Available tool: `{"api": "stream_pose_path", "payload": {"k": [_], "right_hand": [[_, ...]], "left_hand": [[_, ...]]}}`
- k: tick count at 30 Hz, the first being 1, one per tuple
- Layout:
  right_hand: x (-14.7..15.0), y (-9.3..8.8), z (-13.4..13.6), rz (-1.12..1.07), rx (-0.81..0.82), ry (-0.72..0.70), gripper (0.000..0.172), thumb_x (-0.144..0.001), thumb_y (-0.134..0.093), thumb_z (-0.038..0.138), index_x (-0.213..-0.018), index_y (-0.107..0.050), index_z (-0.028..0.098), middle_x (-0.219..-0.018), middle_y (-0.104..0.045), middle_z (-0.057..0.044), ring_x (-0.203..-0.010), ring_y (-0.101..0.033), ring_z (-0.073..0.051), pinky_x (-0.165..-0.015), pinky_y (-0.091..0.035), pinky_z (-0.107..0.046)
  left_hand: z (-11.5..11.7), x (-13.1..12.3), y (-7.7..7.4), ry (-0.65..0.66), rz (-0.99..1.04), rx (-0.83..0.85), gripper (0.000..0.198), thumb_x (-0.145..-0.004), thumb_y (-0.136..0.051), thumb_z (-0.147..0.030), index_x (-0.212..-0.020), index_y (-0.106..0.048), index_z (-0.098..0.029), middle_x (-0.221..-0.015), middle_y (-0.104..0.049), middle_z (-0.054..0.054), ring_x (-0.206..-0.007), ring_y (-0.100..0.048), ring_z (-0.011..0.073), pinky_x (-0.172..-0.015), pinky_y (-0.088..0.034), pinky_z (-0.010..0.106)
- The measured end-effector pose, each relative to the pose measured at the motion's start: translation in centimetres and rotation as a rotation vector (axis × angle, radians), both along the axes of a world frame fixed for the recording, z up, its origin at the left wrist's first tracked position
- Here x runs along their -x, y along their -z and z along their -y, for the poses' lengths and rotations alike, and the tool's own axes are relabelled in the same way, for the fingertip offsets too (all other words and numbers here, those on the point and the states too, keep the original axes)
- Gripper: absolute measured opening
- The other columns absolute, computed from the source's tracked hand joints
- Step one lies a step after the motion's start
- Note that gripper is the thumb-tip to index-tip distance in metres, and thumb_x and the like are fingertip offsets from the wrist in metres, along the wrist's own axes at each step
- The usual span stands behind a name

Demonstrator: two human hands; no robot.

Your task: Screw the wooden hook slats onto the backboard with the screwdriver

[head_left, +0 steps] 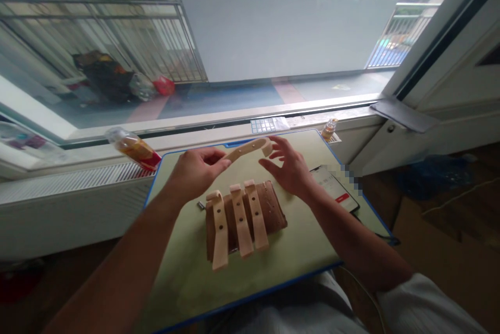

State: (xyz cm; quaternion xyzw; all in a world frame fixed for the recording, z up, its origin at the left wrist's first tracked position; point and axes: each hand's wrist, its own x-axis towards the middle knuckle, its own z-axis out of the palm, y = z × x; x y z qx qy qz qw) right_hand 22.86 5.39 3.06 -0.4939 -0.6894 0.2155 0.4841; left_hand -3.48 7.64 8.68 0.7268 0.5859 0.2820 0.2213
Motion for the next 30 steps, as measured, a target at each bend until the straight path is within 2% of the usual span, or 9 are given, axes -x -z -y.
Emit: {"api": "stream_pose_path", "payload": {"k": [2,4,9,11,15,18,21,23,30], "right_hand": [[0.2,-0.6,-0.2,-0.119,-0.060,0.018,0.032,-0.100,-0.069,0.040,-0.129,-0.064,0.026,-0.114,-0.079,-0.006,-0.097,-0.076,-0.022,-0.088,-0.064,-0.040],[0.0,-1.4,-0.3,-0.210,-0.069,0.032,0.023,-0.103,-0.066,0.043,-0.117,-0.067,0.025,-0.107,-0.078,-0.006,-0.096,-0.075,-0.020,-0.085,-0.064,-0.037],[-2.0,-2.5,-0.5,-0.395,0.161,-0.076,0.039,-0.093,-0.074,0.060,-0.103,-0.074,0.022,-0.089,-0.075,-0.004,-0.080,-0.071,-0.018,-0.071,-0.063,-0.032],[-2.9,-2.0,-0.7,-0.405,0.275,-0.137,0.045,-0.087,-0.079,0.064,-0.100,-0.077,0.021,-0.085,-0.075,-0.003,-0.076,-0.070,-0.017,-0.066,-0.060,-0.029],[-3.8,0.1,-0.8,-0.365,0.457,-0.295,0.048,-0.073,-0.090,0.059,-0.091,-0.074,0.018,-0.075,-0.072,-0.001,-0.068,-0.065,-0.014,-0.061,-0.053,-0.026],[-3.5,1.7,-0.7,-0.365,0.542,-0.360,0.046,-0.069,-0.094,0.053,-0.085,-0.068,0.018,-0.071,-0.070,0.001,-0.063,-0.061,-0.012,-0.059,-0.048,-0.025],[-3.0,2.6,-0.8,-0.279,0.553,-0.363,0.037,-0.072,-0.091,0.046,-0.083,-0.072,0.016,-0.071,-0.069,0.001,-0.063,-0.058,-0.011,-0.059,-0.044,-0.024],[-2.7,2.8,-0.8,-0.198,0.536,-0.348,0.030,-0.075,-0.087,0.041,-0.085,-0.076,0.015,-0.072,-0.070,0.000,-0.065,-0.057,-0.012,-0.060,-0.042,-0.024],[-1.8,3.0,-0.7,0.107,0.427,-0.300,0.018,-0.089,-0.071,0.028,-0.097,-0.082,0.016,-0.085,-0.076,-0.002,-0.075,-0.063,-0.015,-0.066,-0.044,-0.026]], "left_hand": [[1.6,-1.3,-0.9,0.053,0.013,0.001,0.029,-0.085,-0.075,-0.049,-0.092,-0.085,-0.023,-0.078,-0.081,0.001,-0.070,-0.069,0.0209,-0.065,-0.050,0.031],[3.1,-2.2,-1.6,0.118,0.039,0.023,0.028,-0.087,-0.075,-0.049,-0.092,-0.085,-0.024,-0.081,-0.082,0.001,-0.073,-0.071,0.0219,-0.067,-0.053,0.032],[6.2,-1.9,-2.2,0.360,0.106,0.026,0.037,-0.094,-0.073,-0.060,-0.106,-0.086,-0.028,-0.108,-0.085,0.003,-0.099,-0.076,0.0258,-0.089,-0.059,0.037],[6.7,-0.2,-1.8,0.289,0.130,-0.024,0.038,-0.093,-0.074,-0.060,-0.110,-0.085,-0.028,-0.109,-0.084,0.003,-0.100,-0.076,0.0252,-0.089,-0.059,0.035],[6.4,4.4,1.0,-0.014,0.080,-0.119,0.036,-0.092,-0.075,-0.060,-0.107,-0.084,-0.027,-0.108,-0.084,0.002,-0.102,-0.074,0.0253,-0.091,-0.056,0.034],[5.8,7.4,4.4,-0.115,-0.001,-0.097,0.034,-0.093,-0.072,-0.056,-0.106,-0.083,-0.026,-0.108,-0.083,0.003,-0.101,-0.074,0.0255,-0.089,-0.055,0.034],[5.3,9.4,7.6,-0.121,-0.113,-0.092,0.034,-0.094,-0.068,-0.052,-0.110,-0.082,-0.025,-0.110,-0.080,0.005,-0.101,-0.073,0.0264,-0.088,-0.055,0.035],[5.2,10.1,9.1,-0.088,-0.157,-0.085,0.035,-0.093,-0.067,-0.049,-0.115,-0.081,-0.026,-0.114,-0.079,0.006,-0.101,-0.072,0.0270,-0.092,-0.056,0.037],[4.7,10.8,11.1,0.050,-0.170,-0.015,0.036,-0.090,-0.066,-0.042,-0.119,-0.080,-0.027,-0.126,-0.076,0.008,-0.123,-0.069,0.0319,-0.116,-0.050,0.046]]}}
